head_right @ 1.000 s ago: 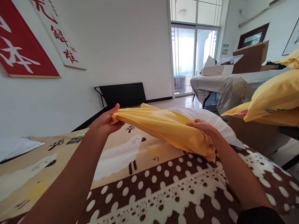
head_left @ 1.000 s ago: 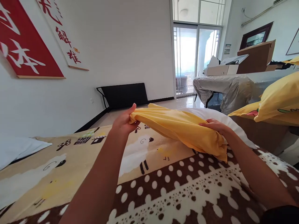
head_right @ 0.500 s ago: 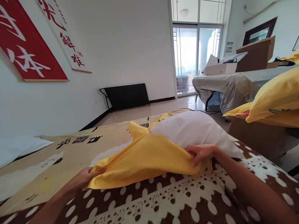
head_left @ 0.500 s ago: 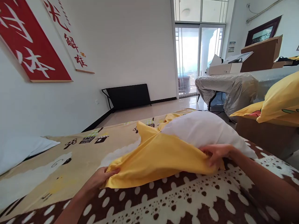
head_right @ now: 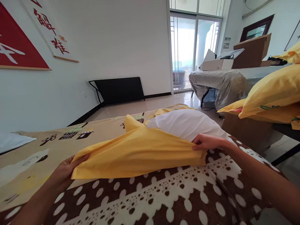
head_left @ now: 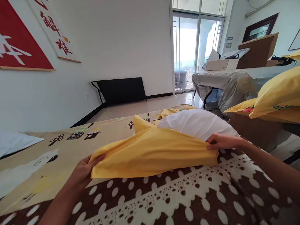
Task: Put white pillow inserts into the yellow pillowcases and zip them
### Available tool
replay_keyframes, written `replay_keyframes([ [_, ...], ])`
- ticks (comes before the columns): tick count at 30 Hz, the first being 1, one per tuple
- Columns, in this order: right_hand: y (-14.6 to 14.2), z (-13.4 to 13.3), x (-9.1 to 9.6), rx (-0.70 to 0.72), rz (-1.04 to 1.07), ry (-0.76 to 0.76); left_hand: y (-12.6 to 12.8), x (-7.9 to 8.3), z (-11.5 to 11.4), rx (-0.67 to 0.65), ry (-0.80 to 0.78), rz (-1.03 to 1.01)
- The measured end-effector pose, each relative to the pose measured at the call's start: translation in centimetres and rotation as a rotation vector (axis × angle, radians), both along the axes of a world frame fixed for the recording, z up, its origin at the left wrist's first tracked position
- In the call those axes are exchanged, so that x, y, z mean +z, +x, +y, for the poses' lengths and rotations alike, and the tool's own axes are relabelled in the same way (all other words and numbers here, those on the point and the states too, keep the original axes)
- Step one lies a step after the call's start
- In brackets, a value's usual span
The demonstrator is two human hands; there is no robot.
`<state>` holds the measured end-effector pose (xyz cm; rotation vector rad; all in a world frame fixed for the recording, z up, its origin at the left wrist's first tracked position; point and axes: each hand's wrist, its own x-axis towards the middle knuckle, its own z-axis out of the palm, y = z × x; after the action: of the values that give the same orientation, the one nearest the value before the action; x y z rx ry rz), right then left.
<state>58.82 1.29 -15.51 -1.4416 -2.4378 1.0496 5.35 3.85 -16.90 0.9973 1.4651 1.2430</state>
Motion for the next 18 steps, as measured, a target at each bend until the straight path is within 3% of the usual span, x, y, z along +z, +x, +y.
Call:
replay_keyframes([
  [4,-6.6,-0.1,1.9,-0.042,0.160,0.048,-1.8,-4.4,-2.7,-0.064,-0.180,0.114],
  [6,-10.2,1.0,2.4,-0.082,0.181,0.082,-2.0,-5.6,-3.3,-0.075,-0.178,0.242],
  [9,-13.5,3.9,2.6,-0.131,0.031,0.323,-1.6,-6.4,-4.3,-0.071,-0.159,0.312],
  [12,-13.5,6.3,3.5,-0.214,-0.057,0.470,-1.2,-6.9,-5.4,0.026,-0.190,0.235],
  [15,-11.4,6.8,5.2,-0.320,-0.052,0.564,-0.9,-7.3,-5.9,0.065,-0.199,0.205],
  [18,-9.3,6.4,4.7,-0.390,-0.084,0.651,-0.9,-7.9,-6.1,0.033,-0.212,0.290],
])
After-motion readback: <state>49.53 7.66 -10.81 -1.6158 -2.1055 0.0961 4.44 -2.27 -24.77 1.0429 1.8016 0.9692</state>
